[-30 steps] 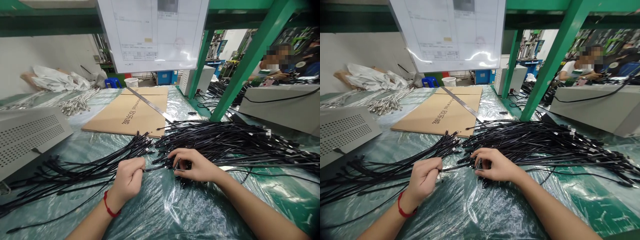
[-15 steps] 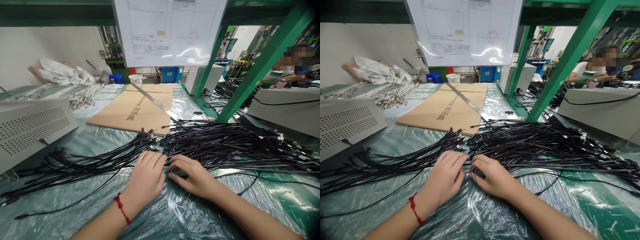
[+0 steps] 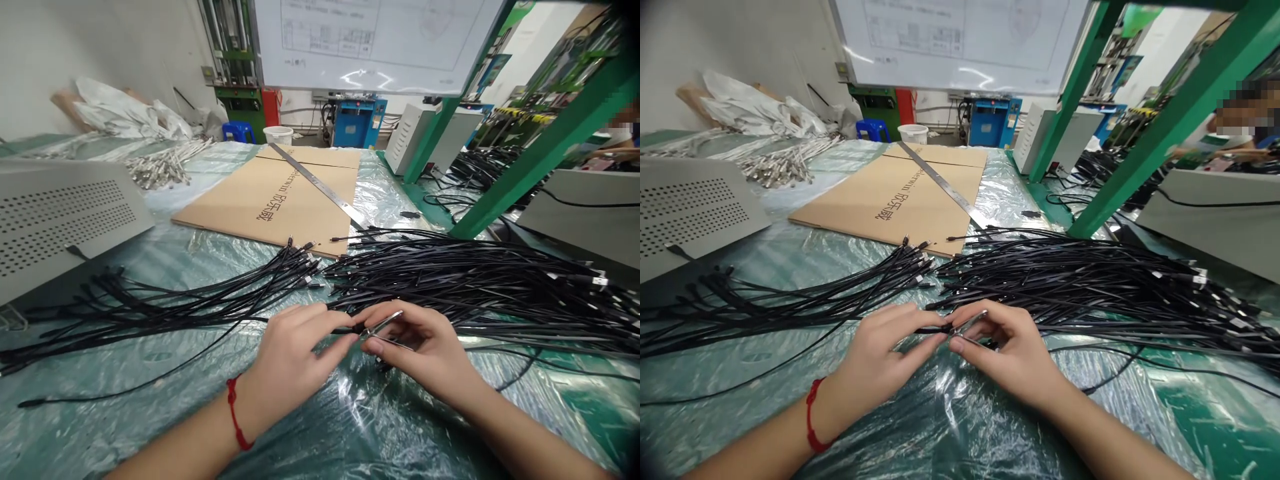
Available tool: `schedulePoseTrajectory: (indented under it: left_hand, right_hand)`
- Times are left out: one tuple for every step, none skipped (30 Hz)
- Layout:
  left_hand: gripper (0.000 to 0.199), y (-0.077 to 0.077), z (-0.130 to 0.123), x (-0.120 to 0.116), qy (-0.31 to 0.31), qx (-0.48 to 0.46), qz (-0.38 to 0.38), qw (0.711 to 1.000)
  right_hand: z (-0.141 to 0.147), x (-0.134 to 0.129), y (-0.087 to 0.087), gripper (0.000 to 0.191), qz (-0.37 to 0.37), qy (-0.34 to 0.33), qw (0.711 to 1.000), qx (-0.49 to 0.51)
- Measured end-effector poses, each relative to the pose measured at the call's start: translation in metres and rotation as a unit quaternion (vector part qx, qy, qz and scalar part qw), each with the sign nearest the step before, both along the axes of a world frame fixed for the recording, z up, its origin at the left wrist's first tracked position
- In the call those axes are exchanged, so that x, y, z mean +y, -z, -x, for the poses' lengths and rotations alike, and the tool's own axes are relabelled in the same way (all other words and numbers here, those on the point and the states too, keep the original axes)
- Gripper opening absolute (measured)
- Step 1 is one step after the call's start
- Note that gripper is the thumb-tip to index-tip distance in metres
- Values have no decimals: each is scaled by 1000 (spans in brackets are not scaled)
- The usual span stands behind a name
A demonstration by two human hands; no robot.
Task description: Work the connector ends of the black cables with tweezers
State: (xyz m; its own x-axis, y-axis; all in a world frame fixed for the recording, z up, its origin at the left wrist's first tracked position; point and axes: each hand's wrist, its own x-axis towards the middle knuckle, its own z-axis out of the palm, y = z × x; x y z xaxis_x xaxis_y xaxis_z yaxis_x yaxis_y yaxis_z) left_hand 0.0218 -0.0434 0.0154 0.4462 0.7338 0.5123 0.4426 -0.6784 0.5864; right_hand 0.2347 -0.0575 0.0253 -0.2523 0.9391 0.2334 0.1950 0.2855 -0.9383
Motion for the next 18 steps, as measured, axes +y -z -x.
schedulePoseTrajectory:
  left_hand:
    - [12, 1, 0, 0, 0, -6, -3, 1000]
    - [11, 2, -1, 0, 3, -11, -8, 1000]
    - [10, 2, -1, 0, 8, -15, -15, 1000]
    - [10, 2, -1, -1, 12, -18, -24, 999]
    - [10, 2, -1, -1, 14, -20, -34, 999]
    - [11, 1, -2, -2, 16, -19, -40, 999]
    - [11, 0, -2, -2, 15, -18, -44, 999]
    - [12, 0, -2, -3, 13, -17, -46, 999]
    - [13, -1, -2, -3, 12, -18, -47, 999]
    - [13, -1, -2, -3, 12, -18, -47, 999]
    - [14, -1, -2, -4, 13, -17, -47, 999]
    - [13, -1, -2, -4, 14, -16, -47, 999]
    - [13, -1, -2, -5, 15, -15, -46, 999]
    - [12, -1, -2, -6, 16, -12, -46, 999]
    - [12, -1, -2, -6, 17, -9, -46, 999]
    - [12, -1, -2, -7, 18, -6, -46, 999]
    - [12, -2, -2, -7, 19, -4, -47, 999]
    - [13, -2, -2, -8, 20, 0, -48, 999]
  right_hand:
    - [0, 0, 0, 12, -24, 4, 1000, -4]
    - [-1, 1, 0, 10, -49, 11, 999, -14]
    - [-1, 1, 0, 9, -70, 20, 997, -28]
    - [-2, 1, 0, 9, -83, 31, 995, -41]
    - [-3, 1, 0, 10, -84, 45, 994, -50]
    - [-4, 0, -1, 14, -76, 58, 994, -54]
    - [-4, -1, -1, 17, -62, 70, 994, -52]
    - [-4, -2, -1, 20, -48, 81, 994, -47]
    - [-5, -3, -1, 21, -36, 89, 995, -41]
    - [-4, -4, -1, 22, -25, 92, 995, -36]
    - [-4, -6, -1, 22, -17, 89, 995, -30]
    - [-4, -6, 0, 22, -11, 79, 997, -22]
    - [-4, -7, 0, 21, -6, 67, 998, -15]
    - [-3, -8, 1, 22, -6, 54, 998, -8]
    - [-3, -8, 1, 22, -14, 46, 999, -4]
    - [-3, -8, 1, 22, -28, 43, 999, -5]
    - [-2, -9, 1, 22, -46, 46, 998, -13]
    - [-2, -9, 0, 22, -65, 52, 996, -25]
